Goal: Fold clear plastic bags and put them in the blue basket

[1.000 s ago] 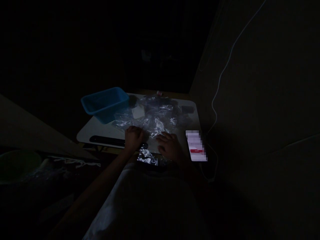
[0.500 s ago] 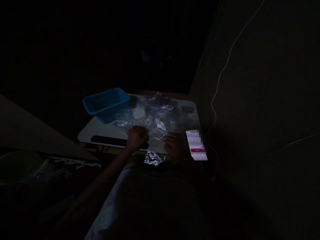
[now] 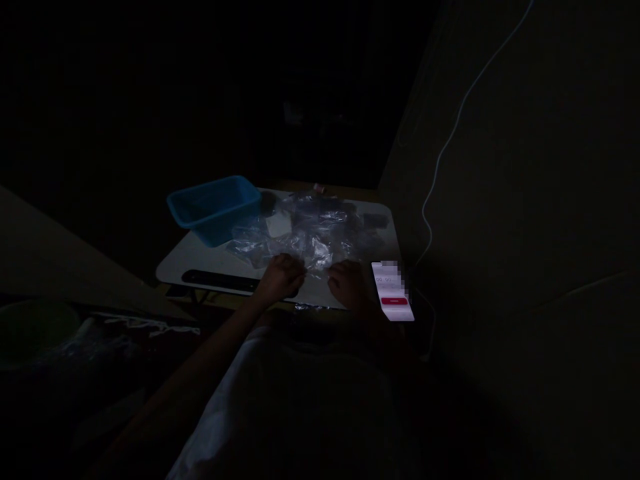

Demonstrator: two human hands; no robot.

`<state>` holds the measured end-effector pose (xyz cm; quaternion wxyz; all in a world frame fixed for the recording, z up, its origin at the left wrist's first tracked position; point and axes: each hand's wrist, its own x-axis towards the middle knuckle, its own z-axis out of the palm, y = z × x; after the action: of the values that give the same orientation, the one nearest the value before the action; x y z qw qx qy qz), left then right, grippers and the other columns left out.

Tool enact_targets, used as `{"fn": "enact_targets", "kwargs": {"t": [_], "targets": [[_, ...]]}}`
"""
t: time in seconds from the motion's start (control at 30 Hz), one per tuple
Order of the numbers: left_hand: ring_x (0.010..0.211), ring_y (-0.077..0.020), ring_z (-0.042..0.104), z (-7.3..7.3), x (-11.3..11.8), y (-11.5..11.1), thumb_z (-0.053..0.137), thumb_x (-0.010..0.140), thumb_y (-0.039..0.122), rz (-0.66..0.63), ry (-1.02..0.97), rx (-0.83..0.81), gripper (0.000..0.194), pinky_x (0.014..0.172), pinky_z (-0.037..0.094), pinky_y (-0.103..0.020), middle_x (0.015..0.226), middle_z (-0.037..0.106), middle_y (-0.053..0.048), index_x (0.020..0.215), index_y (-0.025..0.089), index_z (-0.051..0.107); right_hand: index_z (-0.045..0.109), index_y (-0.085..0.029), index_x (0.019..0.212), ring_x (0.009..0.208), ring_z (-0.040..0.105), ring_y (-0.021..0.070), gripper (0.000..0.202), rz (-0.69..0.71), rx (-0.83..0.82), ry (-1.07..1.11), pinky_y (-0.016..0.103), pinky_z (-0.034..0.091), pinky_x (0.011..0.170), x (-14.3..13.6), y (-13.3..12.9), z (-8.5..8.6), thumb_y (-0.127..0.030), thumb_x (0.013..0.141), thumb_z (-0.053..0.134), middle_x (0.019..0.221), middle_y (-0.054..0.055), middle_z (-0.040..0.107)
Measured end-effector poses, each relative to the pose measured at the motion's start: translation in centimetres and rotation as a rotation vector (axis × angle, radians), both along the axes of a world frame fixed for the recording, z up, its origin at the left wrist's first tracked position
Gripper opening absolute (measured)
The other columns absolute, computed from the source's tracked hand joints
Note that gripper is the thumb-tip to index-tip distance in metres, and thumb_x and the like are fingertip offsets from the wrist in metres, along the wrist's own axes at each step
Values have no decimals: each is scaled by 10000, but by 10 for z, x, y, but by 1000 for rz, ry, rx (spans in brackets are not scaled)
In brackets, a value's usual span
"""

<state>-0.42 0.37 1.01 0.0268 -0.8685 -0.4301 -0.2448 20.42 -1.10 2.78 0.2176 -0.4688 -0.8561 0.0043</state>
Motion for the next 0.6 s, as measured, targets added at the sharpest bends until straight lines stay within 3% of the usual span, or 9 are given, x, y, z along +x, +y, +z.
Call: {"fn": "enact_targets", "kwargs": {"t": [0.1, 0.23, 0.43, 0.6], "targets": [[931, -233, 449, -1, 0, 1, 535, 774, 256, 5, -12, -5, 177, 783, 366, -383, 920, 631, -51, 879, 206, 670, 630, -169, 1041, 874, 541, 190, 363, -18, -35, 11, 322, 378, 790, -9, 7, 1, -88, 745, 436, 927, 67, 662], [926, -234, 444, -1, 0, 0, 542, 766, 256, 8, -12, -9, 187, 777, 367, -381, 919, 627, -49, 892, 207, 670, 635, -161, 1027, 860, 557, 167, 344, -3, -124, -18, 291, 390, 787, -21, 15, 3, -90, 783, 404, 931, 72, 657], [916, -243, 443, 0, 0, -1, 532, 768, 263, 13, 15, 10, 198, 760, 363, -384, 904, 621, -54, 899, 207, 669, 594, -203, 1112, 933, 537, 185, 376, 61, -115, -233, 305, 368, 836, -32, 15, 7, -97, 801, 411, 998, 75, 634], [904, -239, 448, 4, 1, -5, 485, 799, 294, 15, 4, 33, 221, 765, 359, -387, 891, 619, -62, 814, 184, 676, 575, -222, 1144, 856, 549, 180, 395, 56, -116, -342, 283, 382, 760, -33, 13, 10, -99, 814, 397, 956, 78, 616]]}}
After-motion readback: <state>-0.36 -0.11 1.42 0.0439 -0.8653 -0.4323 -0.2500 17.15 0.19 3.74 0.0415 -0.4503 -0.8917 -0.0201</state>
